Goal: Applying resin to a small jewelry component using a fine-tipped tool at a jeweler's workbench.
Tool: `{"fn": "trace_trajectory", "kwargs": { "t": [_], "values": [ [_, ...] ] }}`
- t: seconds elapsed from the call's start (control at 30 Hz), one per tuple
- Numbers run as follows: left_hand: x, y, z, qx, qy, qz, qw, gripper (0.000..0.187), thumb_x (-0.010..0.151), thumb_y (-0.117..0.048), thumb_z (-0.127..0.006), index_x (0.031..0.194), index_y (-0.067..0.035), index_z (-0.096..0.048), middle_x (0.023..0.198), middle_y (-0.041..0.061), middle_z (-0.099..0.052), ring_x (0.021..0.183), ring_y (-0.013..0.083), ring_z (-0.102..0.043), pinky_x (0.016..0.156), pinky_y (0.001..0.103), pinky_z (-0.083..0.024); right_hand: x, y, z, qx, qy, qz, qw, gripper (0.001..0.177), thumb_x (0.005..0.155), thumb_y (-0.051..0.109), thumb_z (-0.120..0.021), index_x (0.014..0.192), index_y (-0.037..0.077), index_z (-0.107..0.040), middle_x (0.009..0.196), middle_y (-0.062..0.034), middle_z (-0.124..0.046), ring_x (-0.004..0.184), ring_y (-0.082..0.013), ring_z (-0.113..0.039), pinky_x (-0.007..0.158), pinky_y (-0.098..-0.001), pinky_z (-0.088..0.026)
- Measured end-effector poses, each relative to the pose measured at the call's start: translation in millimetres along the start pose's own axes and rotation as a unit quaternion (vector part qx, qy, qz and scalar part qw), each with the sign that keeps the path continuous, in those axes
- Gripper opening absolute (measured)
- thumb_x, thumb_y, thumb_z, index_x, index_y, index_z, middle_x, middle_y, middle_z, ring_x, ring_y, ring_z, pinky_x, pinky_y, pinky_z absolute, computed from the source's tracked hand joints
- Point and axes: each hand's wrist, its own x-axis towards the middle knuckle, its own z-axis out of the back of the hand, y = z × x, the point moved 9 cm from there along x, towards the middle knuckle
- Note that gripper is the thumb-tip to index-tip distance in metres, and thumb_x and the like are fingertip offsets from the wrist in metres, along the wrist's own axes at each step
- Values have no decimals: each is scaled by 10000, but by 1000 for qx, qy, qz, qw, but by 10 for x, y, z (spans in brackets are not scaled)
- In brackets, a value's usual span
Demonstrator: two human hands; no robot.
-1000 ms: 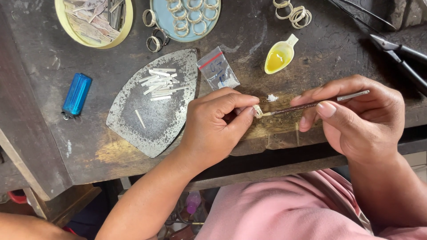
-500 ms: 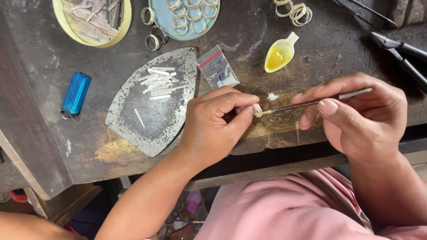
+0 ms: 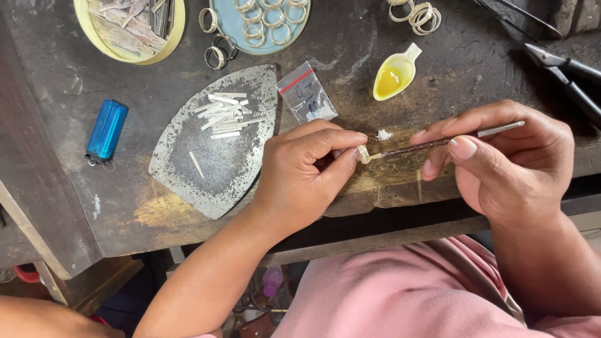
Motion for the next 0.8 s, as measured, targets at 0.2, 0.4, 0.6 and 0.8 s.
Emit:
{"fn": "trace_trajectory", "kwargs": {
  "t": [0.2, 0.4, 0.6, 0.8],
  "values": [
    [-4, -5, -2, -4, 0, -5, 1000, 128, 764, 40, -625, 849, -54, -631, 783, 53, -636, 652, 116, -591, 590, 208, -452, -5, -13, 10, -2, -11, -7, 1000, 192, 783, 48, -506, 828, -127, -445, 858, -335, -551, 471, -276, -567, 454, -270, -499],
    [-8, -7, -7, -4, 1, -10, 1000, 130, 769, 44, -626, 856, -52, -629, 789, 58, -632, 658, 121, -595, 600, 209, -460, -2, -16, -6, -1, -4, -4, 1000, 184, 785, 47, -514, 840, -118, -455, 863, -329, -557, 483, -272, -572, 474, -259, -502],
    [-10, -14, -11, 0, 3, -16, 1000, 130, 771, 49, -622, 861, -45, -625, 801, 64, -629, 673, 130, -607, 610, 211, -470, 0, -3, 4, -4, -15, -2, 1000, 183, 791, 52, -506, 829, -116, -444, 862, -331, -552, 477, -272, -566, 460, -269, -498],
    [-11, -13, -12, 2, 1, -18, 1000, 131, 774, 47, -622, 861, -50, -626, 801, 60, -630, 670, 129, -607, 608, 211, -468, -8, -16, 12, -1, -19, -5, 1000, 169, 795, 28, -506, 834, -127, -450, 862, -330, -550, 483, -285, -567, 466, -264, -498]
  ]
}}
